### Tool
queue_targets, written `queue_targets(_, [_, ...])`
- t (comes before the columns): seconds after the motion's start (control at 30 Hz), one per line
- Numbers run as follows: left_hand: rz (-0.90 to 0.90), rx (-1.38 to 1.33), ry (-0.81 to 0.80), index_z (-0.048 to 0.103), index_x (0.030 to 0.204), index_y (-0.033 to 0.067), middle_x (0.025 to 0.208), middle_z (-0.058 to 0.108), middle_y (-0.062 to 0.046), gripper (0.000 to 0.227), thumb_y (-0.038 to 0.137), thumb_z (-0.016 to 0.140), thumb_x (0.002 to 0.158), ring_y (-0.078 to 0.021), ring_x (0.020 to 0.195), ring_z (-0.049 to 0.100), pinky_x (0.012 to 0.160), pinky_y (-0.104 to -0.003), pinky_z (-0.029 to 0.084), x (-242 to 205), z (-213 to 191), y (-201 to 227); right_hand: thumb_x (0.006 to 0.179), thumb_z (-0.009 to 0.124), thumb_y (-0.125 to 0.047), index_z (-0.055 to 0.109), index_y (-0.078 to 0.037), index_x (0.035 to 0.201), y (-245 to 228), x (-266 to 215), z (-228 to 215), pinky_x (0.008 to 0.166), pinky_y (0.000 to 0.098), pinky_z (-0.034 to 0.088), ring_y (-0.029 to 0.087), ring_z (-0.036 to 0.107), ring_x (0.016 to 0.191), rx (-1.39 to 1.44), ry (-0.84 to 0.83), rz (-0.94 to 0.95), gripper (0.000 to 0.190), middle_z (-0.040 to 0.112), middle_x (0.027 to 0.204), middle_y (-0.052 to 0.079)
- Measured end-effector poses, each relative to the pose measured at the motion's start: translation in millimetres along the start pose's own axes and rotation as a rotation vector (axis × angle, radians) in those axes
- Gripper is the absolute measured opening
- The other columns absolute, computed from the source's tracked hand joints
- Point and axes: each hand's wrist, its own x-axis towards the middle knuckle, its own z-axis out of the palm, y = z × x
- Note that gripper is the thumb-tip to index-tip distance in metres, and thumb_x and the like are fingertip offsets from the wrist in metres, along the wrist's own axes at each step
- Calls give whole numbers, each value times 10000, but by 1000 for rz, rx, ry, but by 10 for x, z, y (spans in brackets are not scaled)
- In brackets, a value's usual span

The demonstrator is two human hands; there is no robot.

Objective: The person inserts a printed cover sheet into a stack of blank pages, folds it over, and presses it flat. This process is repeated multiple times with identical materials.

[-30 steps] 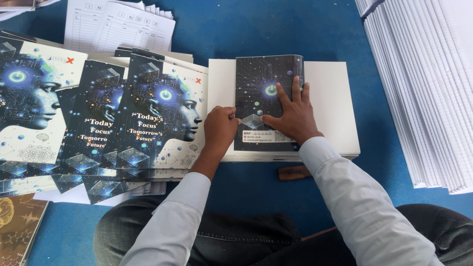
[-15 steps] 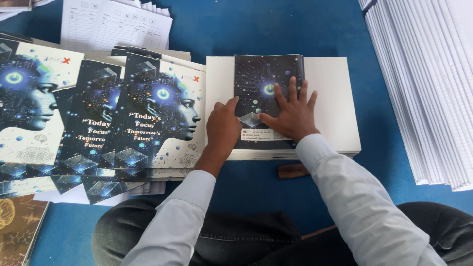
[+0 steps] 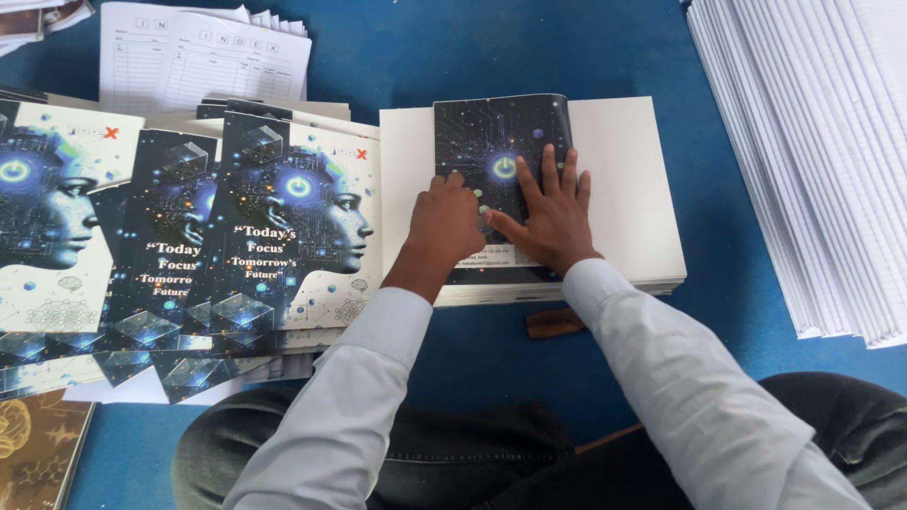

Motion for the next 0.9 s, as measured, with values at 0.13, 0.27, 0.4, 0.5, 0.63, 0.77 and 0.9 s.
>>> queue_targets(0.13, [-35,-96,32,759,1030,50,1328,533,-173,347,162,834,710,-344,1246,516,1014,-409,512,-35,-6,80,889,574,-724,509,-123,1492,83,80,-296,1187,665,62,497,34,1539,184,-76,-16,853,207,1658,275])
queue_targets(0.27, [-53,-70,41,760,1024,20,1372,504,-202,348,157,838,714,-366,1243,519,1003,-415,524,-2,15,122,971,619,-533,707,-95,1228,166,14,-792,1118,509,411,402,451,1413,418,-163,76,516,474,1521,246])
queue_targets(0.4, [-66,-39,13,678,1227,27,1361,525,-212,500,159,811,763,-394,1253,530,1007,-421,537,36,9,161,945,672,-388,754,-87,965,116,-291,-1148,907,426,561,287,713,1036,152,-374,82,312,723,1092,129])
queue_targets(0.5, [-55,-35,27,593,1394,189,1388,500,-209,659,167,803,770,-418,1266,509,1021,-439,522,-3,32,176,961,673,-310,742,-107,939,132,-511,-1210,811,440,585,279,740,895,-107,-525,-122,216,746,933,103])
queue_targets(0.63, [-87,11,-36,563,1432,337,1461,419,-198,692,195,790,794,-441,1332,439,1035,-457,507,28,8,246,928,703,-273,728,-126,960,170,-814,-1075,789,428,581,286,728,868,-315,-648,-300,152,735,929,113])
queue_targets(0.77, [-102,32,-92,547,1454,348,1495,393,-190,684,231,775,820,-455,1363,418,1057,-462,505,42,4,252,904,663,-104,720,-105,922,138,-1112,-830,763,406,594,281,738,881,-326,-522,-392,60,735,929,112])
queue_targets(0.9, [-112,33,-95,520,1469,357,1534,348,-195,711,244,769,813,-466,1391,379,1062,-466,496,41,19,263,871,672,-79,708,-72,918,113,-1205,-653,756,409,590,278,726,899,-349,-387,-483,60,722,936,125])
